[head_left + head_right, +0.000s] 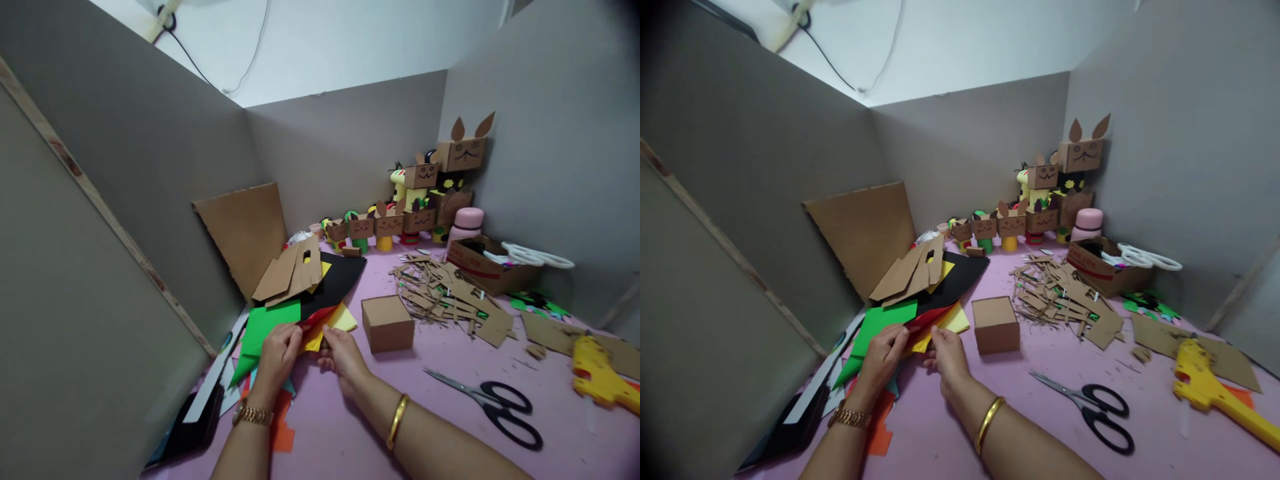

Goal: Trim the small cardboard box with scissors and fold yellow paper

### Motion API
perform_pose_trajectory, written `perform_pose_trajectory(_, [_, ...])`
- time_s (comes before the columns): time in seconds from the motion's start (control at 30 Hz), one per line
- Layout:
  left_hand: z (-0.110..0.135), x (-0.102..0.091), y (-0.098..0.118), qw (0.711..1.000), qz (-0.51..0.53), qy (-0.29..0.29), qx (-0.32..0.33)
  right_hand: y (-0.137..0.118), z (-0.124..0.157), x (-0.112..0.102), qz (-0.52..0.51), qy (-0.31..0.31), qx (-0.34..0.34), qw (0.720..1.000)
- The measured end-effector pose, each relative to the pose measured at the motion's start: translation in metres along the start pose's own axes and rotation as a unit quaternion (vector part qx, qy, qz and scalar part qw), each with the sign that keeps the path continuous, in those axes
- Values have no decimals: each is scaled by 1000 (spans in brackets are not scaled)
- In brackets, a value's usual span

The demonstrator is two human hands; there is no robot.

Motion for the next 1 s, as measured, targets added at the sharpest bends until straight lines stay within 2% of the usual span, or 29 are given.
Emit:
perform_pose_trajectory(0.4, [2,-3,2,1000,1,12,4,7,-4,-3,-16,40,-43,998])
perform_pose_trajectory(0.57, [1,4,1,998,-43,-28,23,8,-6,-8,-31,70,-95,992])
perform_pose_trajectory(0.8, [1,6,8,993,-88,-68,41,14,-10,-16,-5,88,-122,989])
perform_pose_trajectory(0.93, [0,8,3,992,-84,-55,73,10,-10,-15,14,116,-153,981])
perform_pose_trajectory(0.97, [-1,10,0,992,-85,-45,83,9,-10,-14,18,120,-160,980])
perform_pose_trajectory(1.0, [-3,10,-5,990,-106,-10,96,7,-10,-13,21,123,-168,978])
Point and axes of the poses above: each hand's wrist, its own z-axis away from the middle knuckle, its own x-axis out of the palm, y = z × x, the point moved 2 cm from there along -z, towards the middle knuckle, and after that the axes turned 4 degrees about -x, right-handed, at the moved point
